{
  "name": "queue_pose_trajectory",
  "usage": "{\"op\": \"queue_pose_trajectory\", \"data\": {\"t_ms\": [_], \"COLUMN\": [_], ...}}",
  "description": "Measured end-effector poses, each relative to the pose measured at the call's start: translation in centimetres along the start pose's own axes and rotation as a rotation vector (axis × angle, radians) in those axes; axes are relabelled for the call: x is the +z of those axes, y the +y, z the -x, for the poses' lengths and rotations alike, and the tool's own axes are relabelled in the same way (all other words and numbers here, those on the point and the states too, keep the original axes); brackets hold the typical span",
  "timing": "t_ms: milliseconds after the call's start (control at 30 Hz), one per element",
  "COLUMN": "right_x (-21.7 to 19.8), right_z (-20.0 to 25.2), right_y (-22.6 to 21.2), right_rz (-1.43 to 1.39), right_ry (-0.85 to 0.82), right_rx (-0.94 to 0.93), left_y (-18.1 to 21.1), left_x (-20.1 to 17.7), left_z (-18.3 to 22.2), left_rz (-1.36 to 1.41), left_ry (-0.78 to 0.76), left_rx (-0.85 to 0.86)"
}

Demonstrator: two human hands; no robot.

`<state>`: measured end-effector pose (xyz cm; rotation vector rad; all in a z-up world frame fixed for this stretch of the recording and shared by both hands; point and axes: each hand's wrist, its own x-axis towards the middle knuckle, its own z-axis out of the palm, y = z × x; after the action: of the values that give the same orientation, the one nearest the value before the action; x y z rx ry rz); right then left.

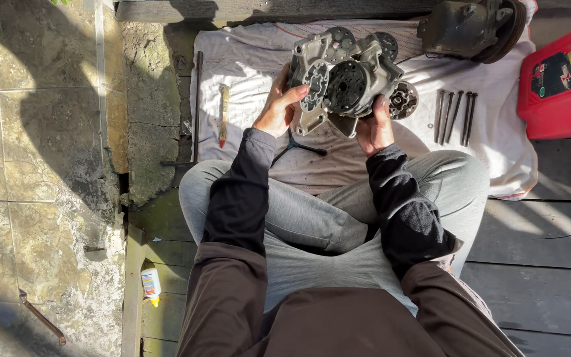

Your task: Assembling internal components of a mechanical housing on a cloth-covered floor

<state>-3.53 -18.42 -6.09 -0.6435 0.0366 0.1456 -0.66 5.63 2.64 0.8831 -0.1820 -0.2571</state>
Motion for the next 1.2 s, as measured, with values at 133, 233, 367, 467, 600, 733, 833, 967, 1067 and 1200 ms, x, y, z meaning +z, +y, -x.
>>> {"op": "queue_pose_trajectory", "data": {"t_ms": [133, 233, 367, 467, 600, 733, 833, 967, 1067, 1200], "right_x": [0.4, 0.5, 0.2, 2.0, 2.4, 3.5, 2.7, 2.8, 3.0, 2.5], "right_z": [0.7, 0.6, 0.7, 0.5, 0.6, 1.5, 1.9, 2.5, 2.7, 2.7], "right_y": [-0.7, -0.9, -0.7, -0.8, -1.0, -2.1, -2.1, -2.3, -2.5, -2.2], "right_rz": [-0.05, -0.044, -0.059, -0.076, 0.014, 0.061, 0.037, 0.004, 0.034, -0.039], "right_ry": [0.027, 0.097, 0.054, 0.033, -0.001, 0.058, 0.204, 0.031, 0.033, 0.073], "right_rx": [0.01, -0.013, -0.003, 0.0, -0.013, 0.026, -0.062, -0.169, -0.214, -0.189], "left_y": [0.3, 0.4, -0.2, -1.3, -1.8, -0.9, -0.4, 0.8, 1.4, 0.7], "left_x": [1.2, 1.7, 1.1, -0.5, -0.8, 0.1, 0.3, 1.7, 2.5, 1.5], "left_z": [0.0, -0.1, 0.2, -0.2, -0.2, -0.5, -0.6, -0.3, -0.4, -0.4], "left_rz": [-0.093, -0.093, -0.082, -0.082, -0.022, -0.051, -0.264, -0.384, -0.461, -0.434], "left_ry": [-0.035, -0.047, 0.001, 0.026, 0.031, -0.032, -0.049, -0.118, -0.172, -0.128], "left_rx": [0.001, 0.003, -0.018, -0.02, 0.013, 0.04, 0.058, 0.082, 0.104, 0.049]}}
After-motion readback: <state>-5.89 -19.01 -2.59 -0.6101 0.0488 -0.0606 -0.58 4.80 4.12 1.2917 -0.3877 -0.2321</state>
